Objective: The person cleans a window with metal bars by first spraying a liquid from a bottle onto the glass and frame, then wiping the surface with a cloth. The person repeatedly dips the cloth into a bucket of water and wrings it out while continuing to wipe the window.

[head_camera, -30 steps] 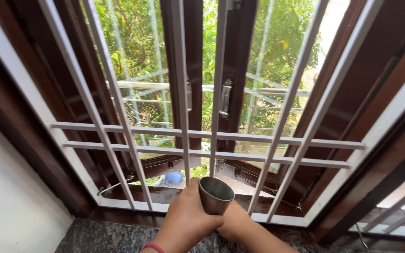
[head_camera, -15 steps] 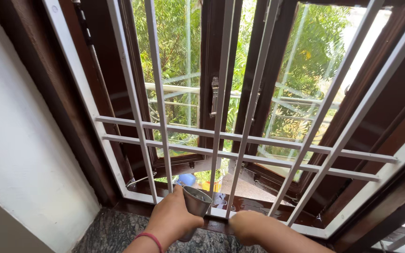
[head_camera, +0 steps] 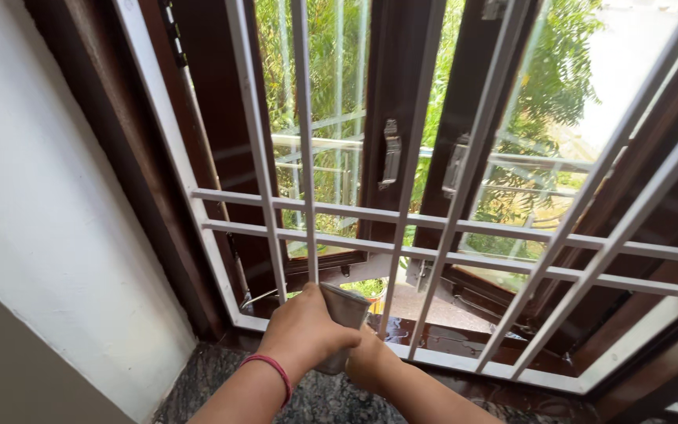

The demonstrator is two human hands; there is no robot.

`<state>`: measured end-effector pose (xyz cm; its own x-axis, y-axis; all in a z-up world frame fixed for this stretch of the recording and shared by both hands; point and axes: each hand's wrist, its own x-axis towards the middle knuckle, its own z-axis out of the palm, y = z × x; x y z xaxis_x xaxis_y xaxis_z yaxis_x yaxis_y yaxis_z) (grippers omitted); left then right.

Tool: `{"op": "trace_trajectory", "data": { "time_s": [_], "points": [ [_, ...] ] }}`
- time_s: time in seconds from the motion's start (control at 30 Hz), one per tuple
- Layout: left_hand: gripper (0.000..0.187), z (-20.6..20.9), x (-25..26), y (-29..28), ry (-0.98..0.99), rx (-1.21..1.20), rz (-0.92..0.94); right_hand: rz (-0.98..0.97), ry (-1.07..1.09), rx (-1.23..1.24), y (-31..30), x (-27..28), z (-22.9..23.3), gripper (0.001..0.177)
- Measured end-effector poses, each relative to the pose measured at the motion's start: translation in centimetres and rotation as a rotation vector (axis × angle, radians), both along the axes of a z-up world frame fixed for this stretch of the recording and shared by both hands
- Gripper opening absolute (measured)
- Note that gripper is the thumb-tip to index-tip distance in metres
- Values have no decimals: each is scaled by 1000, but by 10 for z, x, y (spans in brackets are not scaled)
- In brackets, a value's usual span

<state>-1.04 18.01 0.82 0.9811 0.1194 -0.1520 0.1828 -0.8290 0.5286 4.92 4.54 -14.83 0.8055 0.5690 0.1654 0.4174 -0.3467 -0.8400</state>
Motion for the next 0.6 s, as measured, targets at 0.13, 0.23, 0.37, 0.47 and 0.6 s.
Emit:
{"op": "trace_trajectory", "data": {
  "time_s": [0.13,0.23,0.37,0.47,0.6],
  "points": [
    [76,-1,0,22,-15,-61,-33,80,165,417,34,13,-9,53],
    [71,-1,-5,44,-60,-118,-27,72,135,206,55,27,-18,54],
    [74,3,-10,73,-183,-186,-39,37,56,-258,66,48,-34,55],
    [75,9,-11,94,-153,-168,-8,-58,-77,-801,63,64,-50,62],
    [63,15,-13,121,-28,-44,37,-144,-103,-972,78,77,-73,75]
  ]
}}
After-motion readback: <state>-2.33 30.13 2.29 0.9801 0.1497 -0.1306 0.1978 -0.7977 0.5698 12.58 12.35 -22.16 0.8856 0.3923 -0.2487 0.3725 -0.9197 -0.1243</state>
